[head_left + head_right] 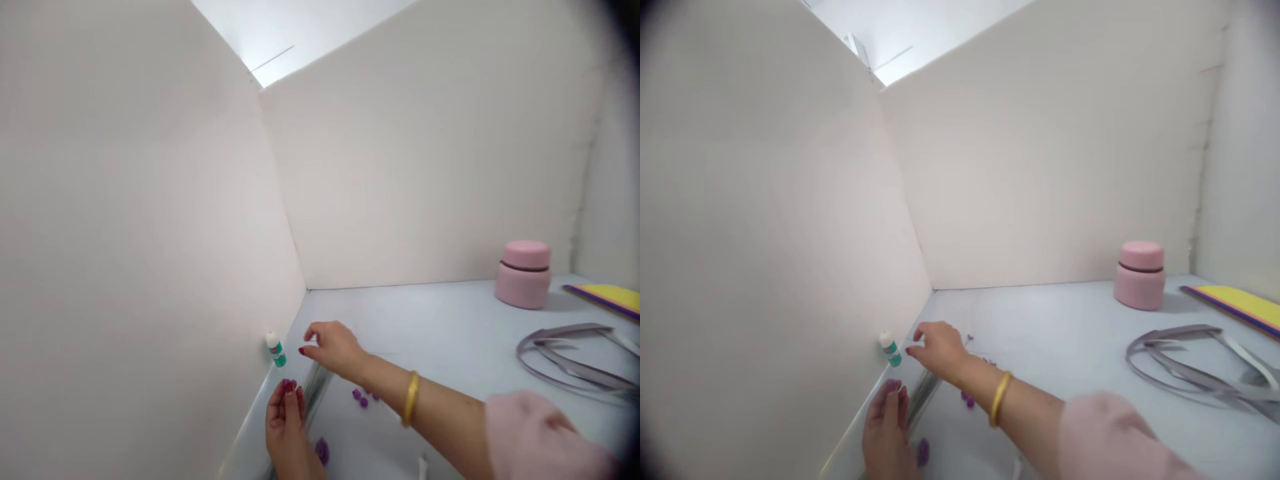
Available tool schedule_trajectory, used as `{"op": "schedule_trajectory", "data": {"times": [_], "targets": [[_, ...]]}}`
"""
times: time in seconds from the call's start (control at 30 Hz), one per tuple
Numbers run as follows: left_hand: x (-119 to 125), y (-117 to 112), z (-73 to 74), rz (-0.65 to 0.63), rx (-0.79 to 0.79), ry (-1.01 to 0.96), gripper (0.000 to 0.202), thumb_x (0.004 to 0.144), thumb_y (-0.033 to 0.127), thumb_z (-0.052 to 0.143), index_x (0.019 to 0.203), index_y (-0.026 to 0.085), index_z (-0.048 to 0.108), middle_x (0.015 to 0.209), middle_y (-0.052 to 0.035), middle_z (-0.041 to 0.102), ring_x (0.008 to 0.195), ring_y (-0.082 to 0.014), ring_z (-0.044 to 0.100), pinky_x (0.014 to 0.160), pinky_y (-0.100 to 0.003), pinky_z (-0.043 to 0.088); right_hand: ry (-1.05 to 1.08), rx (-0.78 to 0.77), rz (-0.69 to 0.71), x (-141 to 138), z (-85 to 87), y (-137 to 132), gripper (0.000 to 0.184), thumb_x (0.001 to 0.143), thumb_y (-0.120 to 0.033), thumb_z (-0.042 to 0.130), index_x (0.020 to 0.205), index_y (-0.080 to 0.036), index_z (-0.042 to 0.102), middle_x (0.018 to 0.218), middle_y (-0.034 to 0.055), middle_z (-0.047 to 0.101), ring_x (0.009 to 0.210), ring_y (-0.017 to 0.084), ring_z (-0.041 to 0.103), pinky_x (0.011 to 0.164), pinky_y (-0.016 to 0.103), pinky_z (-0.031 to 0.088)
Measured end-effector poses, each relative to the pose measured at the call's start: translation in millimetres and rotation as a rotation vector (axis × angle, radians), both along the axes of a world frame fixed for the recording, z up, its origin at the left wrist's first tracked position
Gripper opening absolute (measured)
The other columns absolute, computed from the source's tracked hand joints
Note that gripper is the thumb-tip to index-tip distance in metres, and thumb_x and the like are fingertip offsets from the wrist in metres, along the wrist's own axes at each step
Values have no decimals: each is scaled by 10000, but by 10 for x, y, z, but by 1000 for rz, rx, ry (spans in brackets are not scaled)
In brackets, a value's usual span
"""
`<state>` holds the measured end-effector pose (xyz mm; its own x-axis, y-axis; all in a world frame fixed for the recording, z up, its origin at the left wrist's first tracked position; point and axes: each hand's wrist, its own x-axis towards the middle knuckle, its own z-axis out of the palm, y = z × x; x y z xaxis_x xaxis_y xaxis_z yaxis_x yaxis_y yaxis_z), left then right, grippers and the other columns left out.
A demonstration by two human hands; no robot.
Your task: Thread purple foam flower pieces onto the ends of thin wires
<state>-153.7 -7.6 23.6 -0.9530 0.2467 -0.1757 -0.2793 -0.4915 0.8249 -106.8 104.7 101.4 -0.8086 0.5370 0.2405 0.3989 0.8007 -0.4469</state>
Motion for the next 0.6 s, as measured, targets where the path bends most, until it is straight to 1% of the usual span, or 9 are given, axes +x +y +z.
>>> {"op": "schedule_trajectory", "data": {"times": [0.07, 0.17, 0.23, 0.27, 0.33, 0.4, 0.47, 0.53, 0.6], "targets": [[-39, 5, -26, 23, 10, -25, 68, 735, 165, 580, 796, 194, 587, 830, 9, 597, 705, -90, 587, 724, -206, 467, -29, -20, 18, -373, -81, -12, 283, 878, -350, 489, 1072, -149, 532, 970, 49, 594, 796, 161, 590, 700, 344, 488], [-124, -11, -72, 13, 21, -64, 82, 699, 138, 627, 758, 190, 603, 786, 1, 618, 654, -96, 600, 655, -209, 487, -87, -28, 47, -747, -188, -67, 278, 880, -304, 499, 1110, -149, 511, 1065, 66, 562, 878, 184, 580, 741, 375, 492], [-181, -27, -111, -11, 37, -84, 110, 677, 125, 660, 750, 196, 619, 756, 14, 635, 619, -85, 610, 618, -191, 493, -122, -16, 83, -865, -197, -103, 261, 876, -297, 506, 1089, -148, 525, 1063, 64, 565, 883, 184, 579, 743, 375, 492], [-203, -34, -129, -23, 47, -93, 117, 676, 120, 667, 749, 202, 626, 745, 25, 641, 606, -73, 613, 605, -173, 494, -129, -1, 99, -879, -171, -114, 254, 876, -299, 507, 1079, -148, 531, 1058, 63, 567, 883, 183, 578, 744, 374, 491], [-223, -39, -152, -47, 73, -113, 133, 687, 99, 661, 745, 216, 635, 729, 45, 653, 595, -50, 623, 592, -133, 493, -114, 50, 121, -801, -50, -116, 245, 875, -305, 505, 1060, -147, 538, 1056, 62, 564, 882, 182, 573, 746, 373, 484], [-200, -31, -151, -99, 96, -144, 174, 693, 50, 646, 731, 220, 642, 704, 54, 671, 578, -38, 633, 575, -106, 498, -67, 118, 133, -554, 143, -82, 231, 866, -303, 509, 1035, -149, 541, 1053, 60, 557, 862, 178, 566, 735, 359, 469], [-125, -13, -126, -201, 108, -187, 224, 702, -11, 607, 714, 208, 656, 662, 46, 692, 536, -40, 640, 538, -100, 510, -27, 176, 144, -132, 356, -18, 195, 822, -257, 535, 1001, -181, 548, 1016, 43, 565, 809, 170, 571, 696, 302, 436], [10, 11, -87, -349, 107, -236, 259, 719, -51, 554, 698, 177, 674, 620, 17, 708, 489, -55, 642, 485, -107, 520, -12, 210, 115, 431, 524, 51, 198, 808, -254, 528, 993, -185, 539, 917, 35, 584, 761, 170, 560, 660, 278, 401], [202, 32, -40, -508, 110, -280, 273, 730, -65, 519, 699, 144, 692, 606, -17, 716, 474, -66, 645, 455, -110, 525, -17, 212, 45, 1059, 605, 86, 177, 817, -282, 516, 962, -183, 544, 875, 32, 583, 715, 163, 540, 632, 268, 373]]}}
